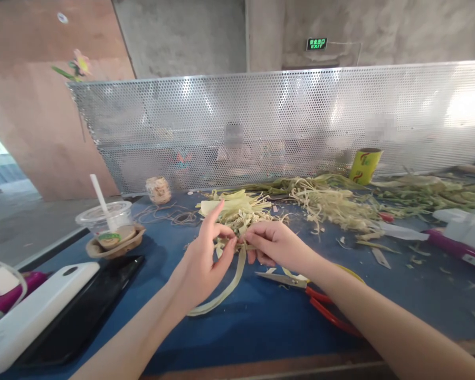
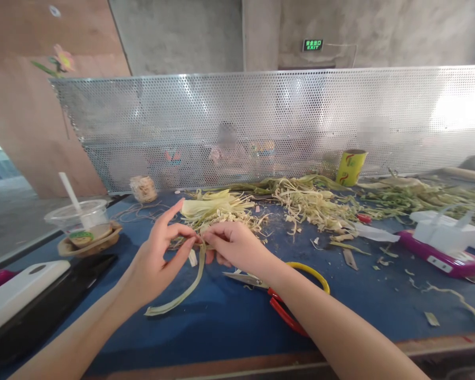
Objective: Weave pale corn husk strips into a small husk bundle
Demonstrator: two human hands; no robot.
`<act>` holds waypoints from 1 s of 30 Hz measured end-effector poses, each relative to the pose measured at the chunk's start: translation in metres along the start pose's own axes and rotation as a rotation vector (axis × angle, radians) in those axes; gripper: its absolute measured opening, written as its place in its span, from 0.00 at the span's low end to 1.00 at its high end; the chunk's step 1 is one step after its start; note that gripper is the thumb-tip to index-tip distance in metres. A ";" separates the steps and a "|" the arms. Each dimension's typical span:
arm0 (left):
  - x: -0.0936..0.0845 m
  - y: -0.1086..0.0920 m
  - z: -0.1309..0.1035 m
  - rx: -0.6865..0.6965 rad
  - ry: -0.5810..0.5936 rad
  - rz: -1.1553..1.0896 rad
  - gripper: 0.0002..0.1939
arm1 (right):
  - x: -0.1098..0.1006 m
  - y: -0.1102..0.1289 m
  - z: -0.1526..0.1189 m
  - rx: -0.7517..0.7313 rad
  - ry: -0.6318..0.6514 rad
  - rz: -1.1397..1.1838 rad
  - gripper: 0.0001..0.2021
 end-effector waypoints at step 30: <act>0.032 0.027 0.000 -0.475 0.107 -0.753 0.52 | -0.008 0.000 -0.001 -0.023 -0.147 0.025 0.05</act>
Point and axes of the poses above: each hand's wrist, its own z-axis towards the middle knuckle, its own x-axis out of the palm, y = z × x, the point moved 9 cm from there along z, towards the middle knuckle
